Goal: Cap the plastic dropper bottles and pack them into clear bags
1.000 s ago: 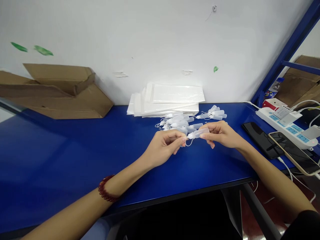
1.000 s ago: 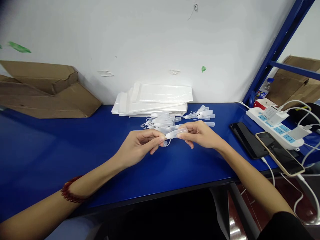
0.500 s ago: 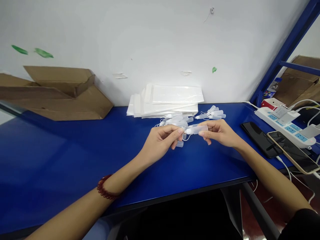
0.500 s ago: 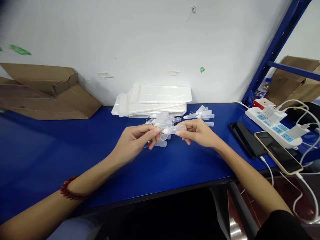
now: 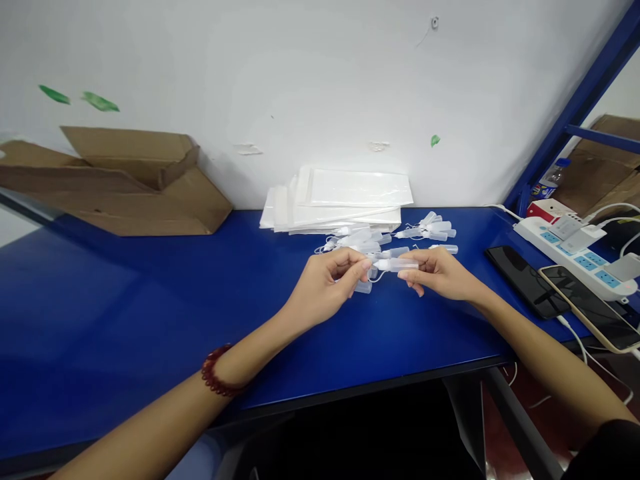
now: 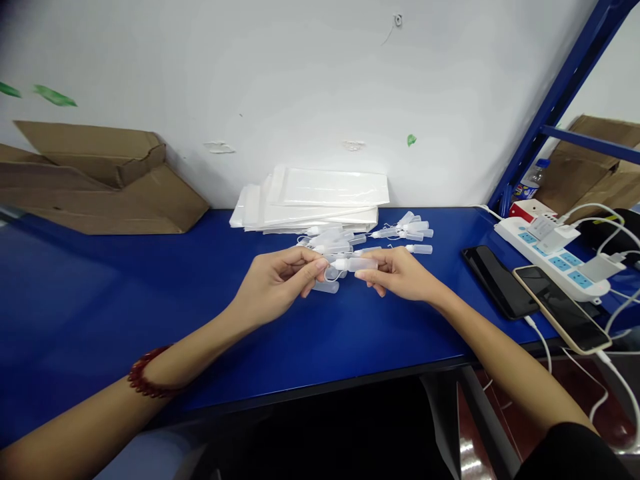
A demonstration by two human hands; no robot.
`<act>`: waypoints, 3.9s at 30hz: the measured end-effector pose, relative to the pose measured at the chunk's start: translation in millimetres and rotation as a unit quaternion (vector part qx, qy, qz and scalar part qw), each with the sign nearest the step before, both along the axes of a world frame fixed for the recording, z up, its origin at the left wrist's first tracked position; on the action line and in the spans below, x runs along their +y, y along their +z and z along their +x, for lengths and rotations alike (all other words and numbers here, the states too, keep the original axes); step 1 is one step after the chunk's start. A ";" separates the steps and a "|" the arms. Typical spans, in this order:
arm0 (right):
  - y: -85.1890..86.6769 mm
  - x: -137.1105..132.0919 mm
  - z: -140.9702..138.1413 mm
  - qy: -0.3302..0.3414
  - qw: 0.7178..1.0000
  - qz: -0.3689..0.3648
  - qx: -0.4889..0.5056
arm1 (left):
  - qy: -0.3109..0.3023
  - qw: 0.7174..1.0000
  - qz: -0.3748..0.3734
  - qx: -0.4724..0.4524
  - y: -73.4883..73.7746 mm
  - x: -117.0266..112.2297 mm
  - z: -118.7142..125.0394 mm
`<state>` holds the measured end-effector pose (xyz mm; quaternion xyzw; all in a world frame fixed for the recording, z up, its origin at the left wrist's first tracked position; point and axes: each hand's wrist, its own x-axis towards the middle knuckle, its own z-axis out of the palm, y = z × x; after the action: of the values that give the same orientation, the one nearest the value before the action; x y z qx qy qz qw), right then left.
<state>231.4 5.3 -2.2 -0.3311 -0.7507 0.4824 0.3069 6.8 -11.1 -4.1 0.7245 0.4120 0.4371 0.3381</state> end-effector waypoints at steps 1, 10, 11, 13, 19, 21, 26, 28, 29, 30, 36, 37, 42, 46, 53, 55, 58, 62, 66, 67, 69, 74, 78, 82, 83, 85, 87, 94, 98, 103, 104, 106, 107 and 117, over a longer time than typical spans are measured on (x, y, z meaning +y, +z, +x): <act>-1.3 -0.1 -0.5 0.002 1.000 0.000 -0.009 | -0.001 1.000 0.004 0.002 0.0 0.5 -0.1; -7.3 2.5 1.0 0.005 0.999 0.004 -0.048 | -0.024 0.999 0.001 0.033 0.4 2.9 -1.7; -7.5 2.8 1.4 0.003 0.999 0.002 -0.048 | -0.027 0.999 -0.005 0.034 -0.1 3.3 -1.5; -7.7 3.2 1.9 0.000 0.999 -0.003 -0.045 | -0.032 0.999 -0.016 0.032 -1.4 4.2 -1.0; -7.3 4.4 2.8 -0.007 0.999 -0.024 -0.044 | -0.052 0.997 -0.050 0.001 -2.2 7.7 -1.1; -6.0 4.3 2.4 -0.007 0.999 -0.021 -0.040 | -0.063 0.996 -0.065 -0.006 0.5 8.9 -2.9; -0.2 2.1 1.0 -0.005 0.999 -0.014 -0.037 | -0.087 0.993 -0.083 0.003 11.6 10.8 -9.2; 1.4 1.6 1.1 -0.009 0.999 -0.014 -0.042 | -0.082 0.994 -0.079 0.006 14.8 11.5 -11.0; 1.8 1.6 1.4 -0.010 0.999 -0.013 -0.044 | -0.075 0.994 -0.078 0.009 15.8 11.8 -11.6; 2.1 1.7 1.6 -0.011 0.999 -0.012 -0.046 | -0.069 0.995 -0.078 0.014 16.4 12.1 -12.1; 3.2 0.6 0.9 -0.006 0.999 0.004 -0.051 | -0.071 0.993 -0.084 0.041 17.6 9.7 -12.1; 3.6 0.2 0.7 -0.005 0.998 0.007 -0.054 | -0.074 0.993 -0.086 0.041 17.7 9.0 -12.0; 4.8 4.1 3.9 -0.006 0.989 0.071 -0.129 | -0.073 0.993 -0.084 0.040 16.1 11.3 -14.1; 3.6 16.3 15.7 -0.115 0.937 0.215 -0.248 | 0.012 0.996 -0.068 0.050 14.8 21.1 -20.7; 8.7 30.3 38.3 -0.214 0.824 0.247 -0.463 | 0.083 0.985 -0.118 0.091 8.1 38.2 -29.7; 11.2 31.0 40.7 -0.219 0.808 0.225 -0.499 | 0.098 0.981 -0.125 0.109 5.9 39.8 -29.8; 12.3 31.5 42.5 -0.218 0.786 0.210 -0.538 | 0.133 0.976 -0.101 0.137 3.6 39.9 -29.6; 9.7 32.1 43.7 -0.217 0.758 0.211 -0.577 | 0.189 0.965 -0.031 0.180 2.2 38.1 -30.1; 7.3 32.5 43.5 -0.222 0.742 0.211 -0.597 | 0.202 0.959 0.002 0.200 2.1 35.8 -29.9; 6.9 32.5 43.4 -0.223 0.740 0.212 -0.598 | 0.199 0.960 0.004 0.198 2.3 35.4 -29.7; 6.2 32.6 43.2 -0.225 0.737 0.215 -0.600 | 0.198 0.962 0.006 0.190 2.7 34.8 -29.1; 3.7 32.0 41.3 -0.210 0.737 0.210 -0.607 | 0.195 0.966 0.010 0.168 2.8 34.2 -27.8; 1.3 31.0 37.7 -0.175 0.784 0.203 -0.560 | 0.175 0.972 0.022 0.153 3.1 31.3 -25.8; 0.2 30.7 36.6 -0.164 0.843 0.211 -0.467 | 0.129 0.982 0.049 0.129 5.4 25.2 -22.3; 0.8 30.2 36.4 -0.161 0.861 0.218 -0.431 | 0.117 0.984 0.055 0.122 6.0 23.4 -21.2; 3.6 27.7 34.8 -0.154 0.895 0.231 -0.348 | 0.087 0.988 0.062 0.108 6.8 20.0 -18.8; 8.4 23.0 31.3 -0.139 0.926 0.226 -0.269 | 0.053 0.992 0.062 0.099 7.1 16.6 -16.6; 21.1 4.7 15.6 -0.034 0.982 0.116 -0.141 | -0.021 0.990 0.076 0.121 6.2 6.6 -11.4; 20.4 2.7 12.6 -0.003 0.990 0.080 -0.116 | -0.045 0.989 0.071 0.125 5.0 4.3 -8.7; 20.8 2.5 12.0 0.007 0.990 0.080 -0.112 | -0.060 0.989 0.061 0.125 2.4 4.2 -6.2; 21.0 2.4 11.9 0.007 0.990 0.080 -0.113 | -0.058 0.988 0.071 0.126 1.7 4.7 -6.5; 21.2 2.3 11.8 0.005 0.990 0.077 -0.114 | -0.050 0.985 0.101 0.134 0.1 6.2 -7.7; 21.3 2.3 11.7 0.004 0.991 0.074 -0.115 | -0.045 0.982 0.119 0.140 -0.7 7.1 -8.5; 21.3 2.4 11.6 0.007 0.992 0.047 -0.119 | -0.046 0.967 0.173 0.184 -0.9 9.2 -8.7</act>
<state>243.0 7.7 19.1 -0.3657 -0.8061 0.4060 0.2271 -1.9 -1.9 -4.9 0.8581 0.3510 0.3450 0.1462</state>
